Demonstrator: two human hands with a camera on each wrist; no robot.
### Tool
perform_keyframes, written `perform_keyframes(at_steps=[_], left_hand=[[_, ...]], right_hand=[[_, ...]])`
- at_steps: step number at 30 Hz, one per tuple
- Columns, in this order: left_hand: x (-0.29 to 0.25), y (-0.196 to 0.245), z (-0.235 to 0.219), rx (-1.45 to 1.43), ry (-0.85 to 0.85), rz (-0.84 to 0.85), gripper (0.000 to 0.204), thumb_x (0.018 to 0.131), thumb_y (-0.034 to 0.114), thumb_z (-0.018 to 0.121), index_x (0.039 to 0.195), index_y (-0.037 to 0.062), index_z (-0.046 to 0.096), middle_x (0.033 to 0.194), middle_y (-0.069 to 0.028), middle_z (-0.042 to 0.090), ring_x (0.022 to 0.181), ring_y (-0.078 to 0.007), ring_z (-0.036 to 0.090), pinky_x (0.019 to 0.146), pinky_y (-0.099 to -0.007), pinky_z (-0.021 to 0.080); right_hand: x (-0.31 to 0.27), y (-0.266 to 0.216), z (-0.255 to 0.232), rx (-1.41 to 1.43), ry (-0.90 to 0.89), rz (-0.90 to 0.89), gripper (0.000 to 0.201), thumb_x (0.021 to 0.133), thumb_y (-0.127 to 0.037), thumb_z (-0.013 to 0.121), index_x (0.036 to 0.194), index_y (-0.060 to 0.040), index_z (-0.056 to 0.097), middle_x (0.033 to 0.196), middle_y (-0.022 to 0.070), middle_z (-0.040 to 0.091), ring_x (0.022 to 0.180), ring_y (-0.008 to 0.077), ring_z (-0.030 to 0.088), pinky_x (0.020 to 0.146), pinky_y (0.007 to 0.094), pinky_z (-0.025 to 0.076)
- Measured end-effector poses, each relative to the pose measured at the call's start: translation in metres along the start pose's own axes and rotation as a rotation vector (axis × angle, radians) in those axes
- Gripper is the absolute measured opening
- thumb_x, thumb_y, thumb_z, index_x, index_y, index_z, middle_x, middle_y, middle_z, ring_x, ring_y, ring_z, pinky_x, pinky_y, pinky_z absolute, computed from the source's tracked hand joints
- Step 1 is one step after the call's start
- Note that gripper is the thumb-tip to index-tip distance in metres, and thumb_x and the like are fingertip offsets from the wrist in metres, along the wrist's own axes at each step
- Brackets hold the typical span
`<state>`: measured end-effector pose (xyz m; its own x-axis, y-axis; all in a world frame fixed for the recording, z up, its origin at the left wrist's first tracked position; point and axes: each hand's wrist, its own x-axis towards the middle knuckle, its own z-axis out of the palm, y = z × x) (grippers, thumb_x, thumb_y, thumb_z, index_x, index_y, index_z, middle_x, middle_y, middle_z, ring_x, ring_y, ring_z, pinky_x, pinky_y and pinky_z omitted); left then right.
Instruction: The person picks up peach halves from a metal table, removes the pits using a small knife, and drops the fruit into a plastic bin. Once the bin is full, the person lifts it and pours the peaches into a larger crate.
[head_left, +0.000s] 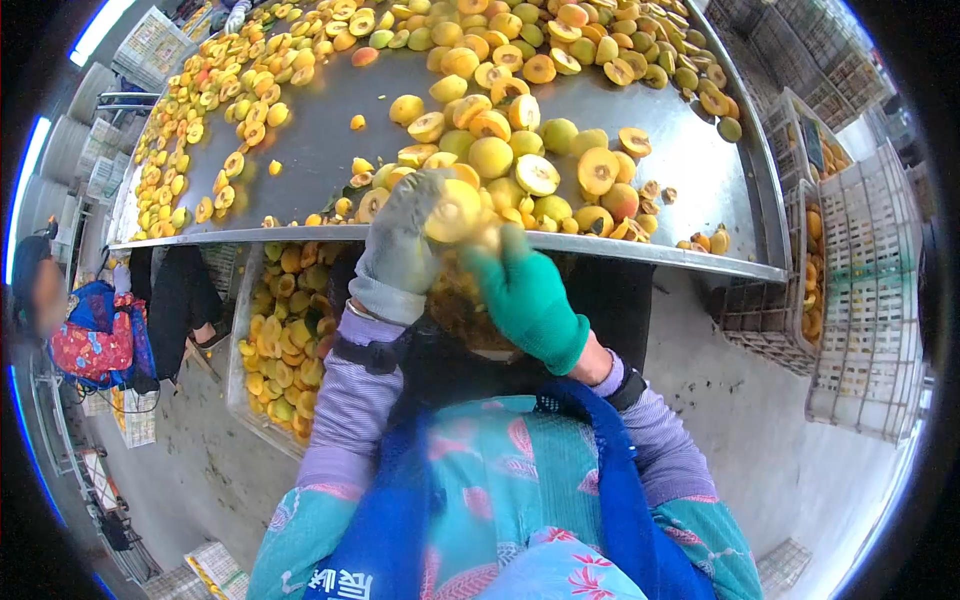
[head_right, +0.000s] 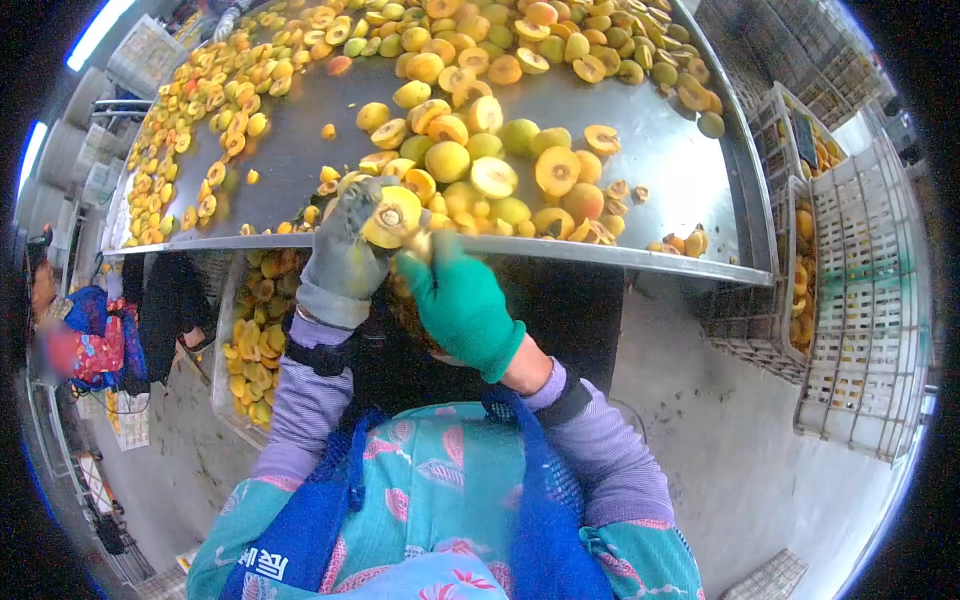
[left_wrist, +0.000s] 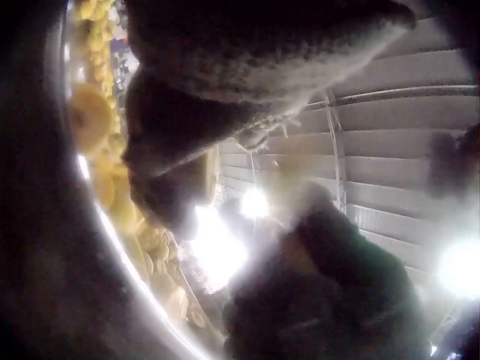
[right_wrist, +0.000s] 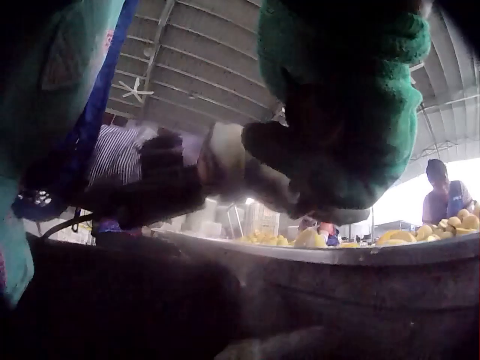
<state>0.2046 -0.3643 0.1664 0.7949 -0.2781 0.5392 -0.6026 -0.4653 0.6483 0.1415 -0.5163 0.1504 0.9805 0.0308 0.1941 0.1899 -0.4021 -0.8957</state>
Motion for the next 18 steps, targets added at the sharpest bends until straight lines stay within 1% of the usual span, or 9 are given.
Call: perform_keyframes(at_steps=[1,3,5,8,11,13,16,17,18], left_hand=[[0.000,0.010,0.001,0.210,0.003,0.069,0.020,0.089,0.010,0.059,0.108,0.0021,0.061,0.102,-0.0117,0.064,0.096,-0.0242,0.063,0.082,-0.0335,0.051],[-0.010,-0.004,0.015,0.124,-0.014,-0.114,0.026,0.089,0.011,0.058,0.114,0.0028,0.059,0.107,-0.0131,0.064,0.101,-0.0255,0.061,0.088,-0.0341,0.049],[-0.017,-0.016,0.020,0.009,-0.025,-0.221,0.031,0.088,0.011,0.057,0.118,0.0033,0.059,0.112,-0.0150,0.063,0.105,-0.0275,0.060,0.092,-0.0350,0.047],[-0.008,0.002,0.013,-0.245,-0.046,-0.262,0.033,0.087,0.011,0.056,0.119,0.0034,0.059,0.116,-0.0169,0.062,0.107,-0.0296,0.060,0.094,-0.0355,0.047],[-0.004,0.010,0.008,0.104,-0.043,0.068,0.022,0.090,0.006,0.052,0.109,0.0019,0.061,0.103,-0.0110,0.066,0.092,-0.0191,0.064,0.080,-0.0334,0.053],[-0.009,-0.003,0.011,0.031,-0.098,-0.061,0.021,0.087,0.005,0.055,0.107,0.0025,0.062,0.102,-0.0108,0.066,0.092,-0.0196,0.064,0.079,-0.0328,0.053],[-0.006,0.001,0.010,0.130,-0.120,-0.008,0.021,0.092,0.013,0.051,0.108,0.0034,0.062,0.102,-0.0120,0.066,0.093,-0.0244,0.063,0.083,-0.0333,0.051],[-0.004,0.006,0.009,0.198,-0.115,0.049,0.023,0.096,0.017,0.049,0.109,0.0037,0.061,0.102,-0.0128,0.065,0.093,-0.0268,0.063,0.085,-0.0337,0.050],[-0.003,0.011,0.011,0.141,-0.088,-0.041,0.021,0.093,0.013,0.051,0.108,0.0033,0.061,0.101,-0.0127,0.065,0.091,-0.0270,0.063,0.084,-0.0344,0.051]], right_hand=[[-0.004,-0.001,0.000,-0.022,-0.069,0.025,0.032,0.094,-0.033,0.053,0.099,-0.0011,0.048,0.068,0.0265,0.059,0.065,0.0467,0.058,0.054,0.0529,0.044],[-0.004,0.011,0.007,-0.094,-0.034,-0.097,0.032,0.095,-0.032,0.052,0.100,-0.0007,0.048,0.069,0.0270,0.058,0.065,0.0469,0.058,0.055,0.0530,0.044],[-0.003,0.012,0.006,0.014,-0.088,0.079,0.033,0.096,-0.031,0.049,0.102,0.0008,0.051,0.073,0.0279,0.059,0.070,0.0464,0.059,0.058,0.0513,0.045],[-0.003,0.014,0.011,0.328,-0.103,0.165,0.033,0.097,-0.030,0.046,0.101,0.0013,0.054,0.076,0.0274,0.059,0.073,0.0448,0.059,0.062,0.0483,0.045],[-0.007,0.011,0.009,0.430,-0.084,0.133,0.033,0.098,-0.029,0.044,0.101,0.0017,0.056,0.082,0.0264,0.060,0.076,0.0428,0.059,0.064,0.0458,0.045],[-0.009,0.012,0.012,0.449,-0.097,0.184,0.032,0.098,-0.028,0.044,0.102,0.0017,0.056,0.083,0.0257,0.060,0.075,0.0418,0.059,0.064,0.0451,0.045],[-0.011,0.019,0.015,0.484,-0.120,0.175,0.031,0.098,-0.027,0.044,0.100,0.0012,0.056,0.082,0.0239,0.060,0.073,0.0396,0.059,0.063,0.0438,0.046],[-0.011,0.024,0.018,0.422,-0.096,0.075,0.032,0.098,-0.028,0.043,0.099,0.0009,0.056,0.081,0.0226,0.060,0.072,0.0380,0.059,0.062,0.0431,0.046],[-0.011,0.030,0.022,0.357,-0.066,-0.022,0.032,0.098,-0.028,0.043,0.098,0.0006,0.057,0.079,0.0213,0.060,0.071,0.0363,0.059,0.061,0.0425,0.046]])
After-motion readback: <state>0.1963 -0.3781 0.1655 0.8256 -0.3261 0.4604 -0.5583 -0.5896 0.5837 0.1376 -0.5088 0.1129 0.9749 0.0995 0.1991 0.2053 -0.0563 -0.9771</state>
